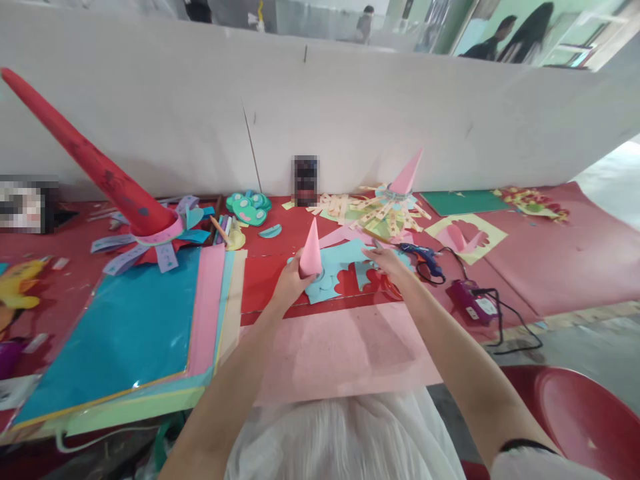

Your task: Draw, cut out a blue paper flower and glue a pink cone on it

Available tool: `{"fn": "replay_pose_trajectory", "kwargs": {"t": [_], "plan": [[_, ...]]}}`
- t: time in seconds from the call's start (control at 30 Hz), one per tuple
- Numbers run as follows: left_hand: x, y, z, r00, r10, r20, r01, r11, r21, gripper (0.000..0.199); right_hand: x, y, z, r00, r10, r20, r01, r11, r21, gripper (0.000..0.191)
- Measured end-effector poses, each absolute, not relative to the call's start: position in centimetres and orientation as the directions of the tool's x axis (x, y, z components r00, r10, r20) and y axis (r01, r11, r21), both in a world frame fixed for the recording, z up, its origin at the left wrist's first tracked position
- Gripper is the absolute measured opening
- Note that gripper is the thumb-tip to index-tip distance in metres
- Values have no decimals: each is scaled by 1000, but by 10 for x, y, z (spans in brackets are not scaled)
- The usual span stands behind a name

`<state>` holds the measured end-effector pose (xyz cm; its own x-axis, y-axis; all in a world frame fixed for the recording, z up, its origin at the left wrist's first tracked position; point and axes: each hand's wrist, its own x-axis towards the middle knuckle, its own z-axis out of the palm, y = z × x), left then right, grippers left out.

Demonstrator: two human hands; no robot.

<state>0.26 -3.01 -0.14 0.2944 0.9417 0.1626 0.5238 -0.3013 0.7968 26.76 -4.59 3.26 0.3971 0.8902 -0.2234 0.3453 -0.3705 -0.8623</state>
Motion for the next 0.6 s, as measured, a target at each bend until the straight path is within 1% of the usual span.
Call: {"fn": "replay_pose_trajectory", "kwargs": {"t": [0.07, 0.13, 0.23, 0.37, 0.43, 0.5, 0.57, 0.6], "plan": [[3, -30, -2, 291, 944, 158, 527, -296, 797, 68, 268, -46, 34, 368, 910, -191, 371, -332, -867, 22], [3, -30, -4, 285, 946, 155, 533, -291, 795, 69, 271, -44, 35, 379, 917, -122, 399, -281, -873, 19], [3, -29, -6, 281, 946, 163, 538, -296, 789, 68, 283, -42, 39, 457, 889, -3, 425, -221, -878, 20], [4, -28, -6, 275, 946, 172, 539, -299, 788, 66, 304, -41, 49, 579, 808, 108, 386, -156, -909, 23], [4, -29, -4, 272, 947, 169, 535, -295, 791, 66, 317, -41, 55, 642, 751, 158, 361, -114, -926, 21], [4, -29, -3, 270, 947, 172, 526, -295, 798, 65, 331, -42, 61, 731, 652, 203, 317, -61, -946, 19], [4, -30, -2, 272, 946, 179, 513, -300, 804, 62, 347, -45, 65, 838, 512, 189, 212, 14, -977, 17], [4, -30, -1, 274, 944, 183, 508, -304, 806, 61, 355, -47, 66, 869, 470, 157, 160, 35, -987, 16]]}}
